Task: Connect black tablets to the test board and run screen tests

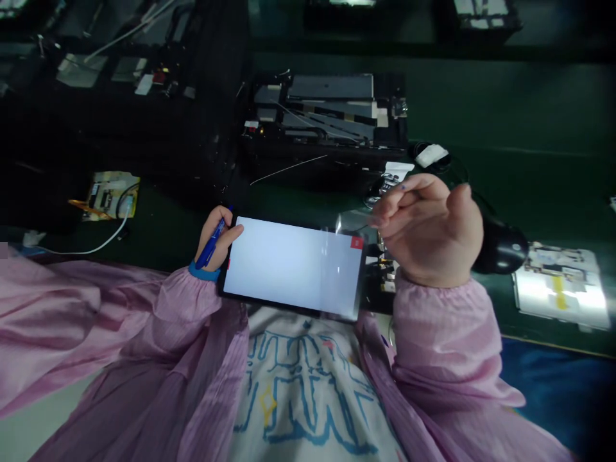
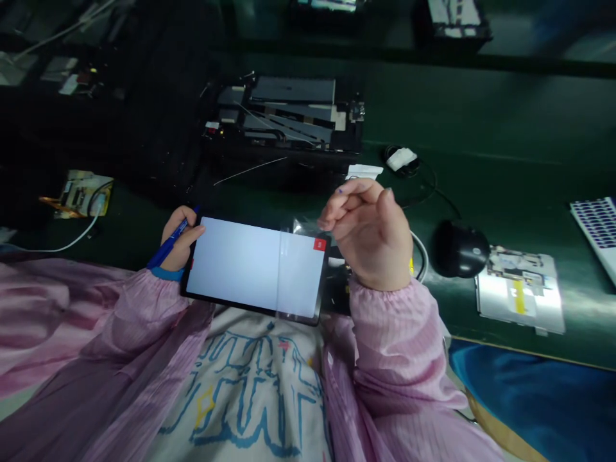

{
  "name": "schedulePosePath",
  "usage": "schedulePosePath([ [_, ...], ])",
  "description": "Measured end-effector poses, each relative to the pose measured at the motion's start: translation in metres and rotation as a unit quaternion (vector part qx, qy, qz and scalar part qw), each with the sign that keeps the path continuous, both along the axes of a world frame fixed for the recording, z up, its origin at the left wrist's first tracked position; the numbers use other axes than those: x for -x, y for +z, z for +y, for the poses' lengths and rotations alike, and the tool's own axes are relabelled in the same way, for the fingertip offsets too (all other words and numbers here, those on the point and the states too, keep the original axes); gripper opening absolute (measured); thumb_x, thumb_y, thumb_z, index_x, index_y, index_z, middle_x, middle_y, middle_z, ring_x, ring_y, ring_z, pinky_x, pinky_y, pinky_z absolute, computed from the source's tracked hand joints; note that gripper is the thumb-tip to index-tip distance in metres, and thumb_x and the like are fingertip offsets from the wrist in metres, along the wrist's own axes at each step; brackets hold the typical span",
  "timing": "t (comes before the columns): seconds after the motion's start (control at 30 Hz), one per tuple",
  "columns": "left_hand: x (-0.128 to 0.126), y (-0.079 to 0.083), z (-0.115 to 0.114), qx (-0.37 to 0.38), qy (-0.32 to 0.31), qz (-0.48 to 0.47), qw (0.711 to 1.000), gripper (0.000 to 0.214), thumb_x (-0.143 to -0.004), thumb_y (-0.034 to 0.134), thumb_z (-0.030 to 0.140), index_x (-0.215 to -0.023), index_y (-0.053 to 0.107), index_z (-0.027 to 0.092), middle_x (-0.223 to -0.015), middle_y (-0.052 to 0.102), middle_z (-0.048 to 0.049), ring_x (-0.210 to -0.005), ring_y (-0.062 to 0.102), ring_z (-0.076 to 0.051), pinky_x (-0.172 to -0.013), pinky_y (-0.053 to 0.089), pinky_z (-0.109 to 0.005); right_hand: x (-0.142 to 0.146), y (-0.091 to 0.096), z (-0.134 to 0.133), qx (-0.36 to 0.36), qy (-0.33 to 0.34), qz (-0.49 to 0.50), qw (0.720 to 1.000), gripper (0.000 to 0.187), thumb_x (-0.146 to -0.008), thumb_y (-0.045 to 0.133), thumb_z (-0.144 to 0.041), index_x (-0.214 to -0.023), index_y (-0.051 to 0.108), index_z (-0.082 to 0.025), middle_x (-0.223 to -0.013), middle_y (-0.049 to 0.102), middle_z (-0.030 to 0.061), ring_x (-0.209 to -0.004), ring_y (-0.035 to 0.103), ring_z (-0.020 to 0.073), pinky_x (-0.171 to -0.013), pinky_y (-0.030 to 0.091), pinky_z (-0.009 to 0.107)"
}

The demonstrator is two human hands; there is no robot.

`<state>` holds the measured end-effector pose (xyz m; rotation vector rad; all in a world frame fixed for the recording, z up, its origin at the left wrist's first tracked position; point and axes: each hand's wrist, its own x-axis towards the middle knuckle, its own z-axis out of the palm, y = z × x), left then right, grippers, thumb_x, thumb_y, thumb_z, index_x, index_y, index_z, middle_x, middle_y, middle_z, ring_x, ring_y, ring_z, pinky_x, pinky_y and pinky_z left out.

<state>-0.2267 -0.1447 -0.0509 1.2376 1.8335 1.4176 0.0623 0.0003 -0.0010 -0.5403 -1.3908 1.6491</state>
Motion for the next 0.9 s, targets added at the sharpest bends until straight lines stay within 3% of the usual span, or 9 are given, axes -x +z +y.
schedulePosePath([
  [0.13,0.0,0.0,-0.001,0.003,0.0,0.0,1.0,0.022,-0.073,0.066,0.025,-0.073,0.044,0.022,-0.059,0.03,0.0037,-0.05,0.027,-0.013,-0.05,0.024,-0.028,-0.001,0.001,-0.016,-0.031,0.026,-0.007,0.999,0.032,-0.091,0.039,-0.056,-0.097,0.056,-0.03,-0.074,0.059,0.0015,-0.065,0.059,0.0189,-0.063,0.052,0.034],
  [0.27,0.0,0.002,0.0,-0.003,-0.003,0.011,1.0,0.023,-0.075,0.066,0.027,-0.072,0.044,0.023,-0.059,0.03,0.0034,-0.051,0.028,-0.013,-0.05,0.024,-0.029,-0.003,0.003,-0.04,-0.043,0.162,-0.001,0.986,0.037,-0.091,0.051,-0.051,-0.117,0.051,-0.026,-0.1,0.069,0.0063,-0.091,0.068,0.0216,-0.084,0.056,0.041],
  [0.37,-0.001,0.004,0.001,-0.012,-0.001,0.013,1.0,0.024,-0.074,0.066,0.028,-0.071,0.044,0.022,-0.058,0.03,0.0035,-0.051,0.028,-0.013,-0.05,0.025,-0.029,0.0,0.005,-0.059,-0.062,0.27,-0.021,0.961,0.048,-0.092,0.056,-0.043,-0.133,0.04,-0.024,-0.134,0.056,0.0133,-0.125,0.055,0.0244,-0.105,0.046,0.049],
  [0.43,-0.001,0.005,0.002,-0.014,0.001,0.015,1.0,0.024,-0.074,0.066,0.028,-0.07,0.043,0.022,-0.058,0.03,0.0035,-0.051,0.028,-0.013,-0.05,0.025,-0.029,0.005,0.006,-0.069,-0.094,0.319,-0.031,0.943,0.057,-0.09,0.06,-0.037,-0.139,0.035,-0.022,-0.146,0.045,0.0167,-0.135,0.045,0.0241,-0.111,0.04,0.047],
  [0.63,-0.001,0.008,0.004,-0.02,0.013,0.035,0.999,0.024,-0.077,0.065,0.031,-0.07,0.044,0.022,-0.061,0.032,0.0025,-0.054,0.03,-0.014,-0.051,0.026,-0.029,0.023,0.006,-0.097,-0.21,0.378,-0.067,0.899,0.076,-0.084,0.068,-0.037,-0.143,0.03,-0.011,-0.147,0.041,0.0226,-0.137,0.042,0.0217,-0.111,0.04,0.035],
  [0.83,0.0,0.007,0.004,-0.038,0.001,0.051,0.998,0.027,-0.081,0.063,0.038,-0.071,0.044,0.022,-0.06,0.033,0.003,-0.052,0.03,-0.013,-0.05,0.026,-0.028,0.028,0.012,-0.122,-0.217,0.481,-0.04,0.848,0.082,-0.083,0.064,-0.049,-0.142,0.032,-0.004,-0.155,0.026,0.0241,-0.146,0.024,0.0197,-0.116,0.028,0.028],
  [0.9,0.0,0.006,0.003,-0.047,-0.001,0.053,0.998,0.03,-0.081,0.063,0.041,-0.071,0.043,0.022,-0.059,0.032,0.0033,-0.051,0.029,-0.012,-0.049,0.025,-0.028,0.025,0.018,-0.122,-0.22,0.509,-0.033,0.832,0.083,-0.084,0.062,-0.051,-0.143,0.03,-0.002,-0.154,0.027,0.0233,-0.147,0.019,0.0196,-0.117,0.026,0.027],
])
